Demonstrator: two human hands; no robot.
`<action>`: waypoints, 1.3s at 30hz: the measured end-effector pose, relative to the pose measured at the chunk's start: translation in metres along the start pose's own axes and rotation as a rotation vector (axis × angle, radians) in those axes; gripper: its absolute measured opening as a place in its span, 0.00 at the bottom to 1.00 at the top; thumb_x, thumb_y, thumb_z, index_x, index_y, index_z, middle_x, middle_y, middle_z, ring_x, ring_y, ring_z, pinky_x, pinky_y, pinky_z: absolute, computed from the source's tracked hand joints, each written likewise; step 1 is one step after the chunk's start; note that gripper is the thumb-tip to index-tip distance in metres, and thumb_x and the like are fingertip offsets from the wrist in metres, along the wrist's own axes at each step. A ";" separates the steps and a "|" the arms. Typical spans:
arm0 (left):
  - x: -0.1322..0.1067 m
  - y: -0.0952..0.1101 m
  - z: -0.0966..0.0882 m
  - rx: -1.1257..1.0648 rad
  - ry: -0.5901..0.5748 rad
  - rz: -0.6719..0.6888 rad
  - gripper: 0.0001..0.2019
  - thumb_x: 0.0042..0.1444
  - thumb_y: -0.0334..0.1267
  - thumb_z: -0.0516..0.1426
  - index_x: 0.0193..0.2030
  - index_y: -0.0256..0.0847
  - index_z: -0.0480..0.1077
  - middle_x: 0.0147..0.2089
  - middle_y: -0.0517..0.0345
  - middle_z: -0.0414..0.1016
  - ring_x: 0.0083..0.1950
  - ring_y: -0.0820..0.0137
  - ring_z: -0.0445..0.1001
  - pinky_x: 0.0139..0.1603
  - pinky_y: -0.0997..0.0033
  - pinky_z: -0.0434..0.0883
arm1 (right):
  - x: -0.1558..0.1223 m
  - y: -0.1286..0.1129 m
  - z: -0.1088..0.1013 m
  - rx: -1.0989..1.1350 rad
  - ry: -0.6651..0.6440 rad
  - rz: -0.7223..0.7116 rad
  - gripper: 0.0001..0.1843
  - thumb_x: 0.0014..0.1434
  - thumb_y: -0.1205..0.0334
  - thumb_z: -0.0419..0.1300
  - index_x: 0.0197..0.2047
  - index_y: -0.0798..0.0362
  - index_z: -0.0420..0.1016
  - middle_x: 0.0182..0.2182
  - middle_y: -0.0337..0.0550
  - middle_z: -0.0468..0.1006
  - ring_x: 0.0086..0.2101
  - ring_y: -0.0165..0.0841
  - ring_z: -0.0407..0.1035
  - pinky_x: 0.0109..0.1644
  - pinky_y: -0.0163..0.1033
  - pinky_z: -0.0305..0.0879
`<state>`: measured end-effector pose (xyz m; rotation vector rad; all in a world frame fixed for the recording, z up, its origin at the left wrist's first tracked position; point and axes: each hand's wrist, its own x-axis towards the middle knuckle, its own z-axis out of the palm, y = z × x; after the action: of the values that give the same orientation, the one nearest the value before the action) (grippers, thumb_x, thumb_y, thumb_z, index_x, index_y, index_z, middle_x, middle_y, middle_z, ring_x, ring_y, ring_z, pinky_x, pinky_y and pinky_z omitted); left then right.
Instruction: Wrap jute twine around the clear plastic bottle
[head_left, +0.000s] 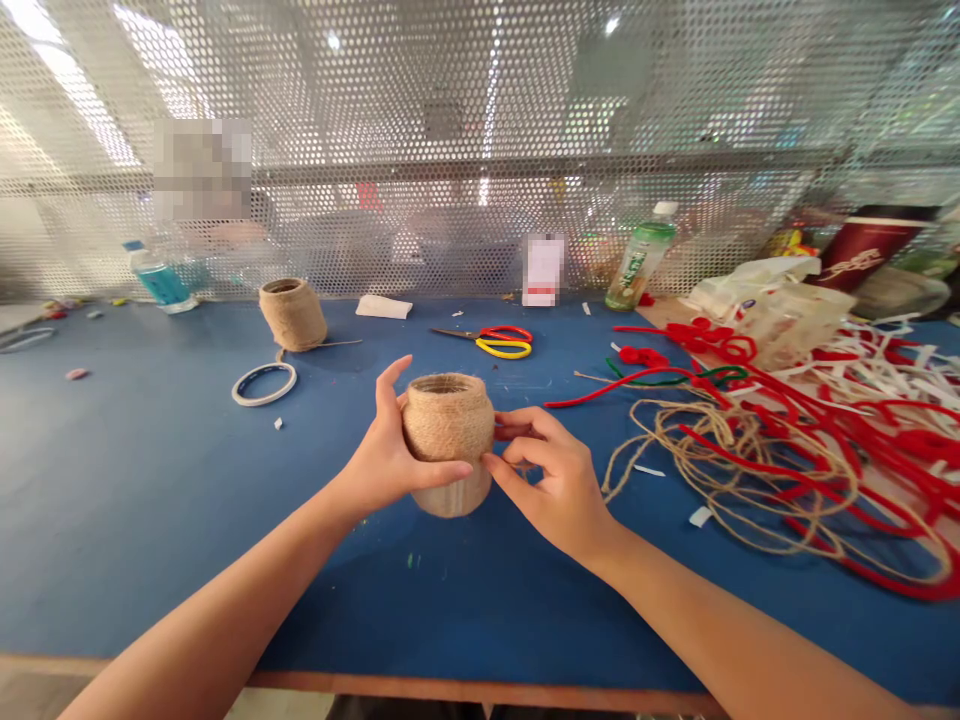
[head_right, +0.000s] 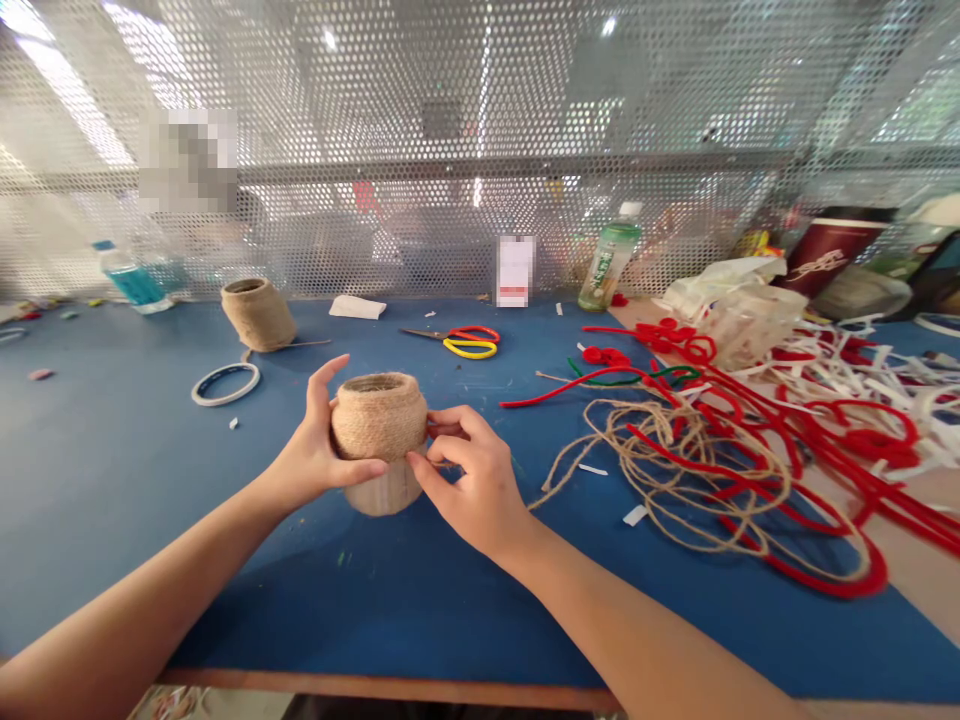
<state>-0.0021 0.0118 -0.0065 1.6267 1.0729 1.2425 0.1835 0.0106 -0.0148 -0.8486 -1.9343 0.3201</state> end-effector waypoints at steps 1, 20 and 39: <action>0.000 0.000 0.000 -0.005 -0.006 0.000 0.55 0.32 0.40 0.68 0.61 0.45 0.34 0.52 0.48 0.64 0.54 0.58 0.67 0.57 0.53 0.62 | 0.000 0.000 0.000 0.000 0.000 0.004 0.13 0.53 0.66 0.59 0.19 0.55 0.66 0.37 0.47 0.71 0.35 0.32 0.71 0.37 0.39 0.72; -0.002 -0.006 0.004 0.024 0.059 -0.002 0.47 0.35 0.41 0.66 0.58 0.44 0.42 0.45 0.53 0.67 0.47 0.62 0.69 0.51 0.56 0.66 | 0.000 -0.002 -0.002 0.001 0.006 -0.037 0.11 0.53 0.68 0.56 0.20 0.55 0.67 0.37 0.48 0.71 0.36 0.32 0.71 0.36 0.38 0.72; 0.001 -0.010 0.003 -0.100 0.057 -0.054 0.44 0.34 0.40 0.66 0.56 0.45 0.45 0.46 0.53 0.63 0.46 0.63 0.67 0.48 0.57 0.67 | 0.004 0.007 0.002 0.326 -0.094 0.240 0.12 0.52 0.63 0.59 0.20 0.55 0.67 0.50 0.47 0.67 0.48 0.36 0.67 0.50 0.44 0.68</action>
<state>-0.0002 0.0153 -0.0163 1.4854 1.0657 1.2929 0.1835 0.0185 -0.0176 -0.8584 -1.8002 0.8083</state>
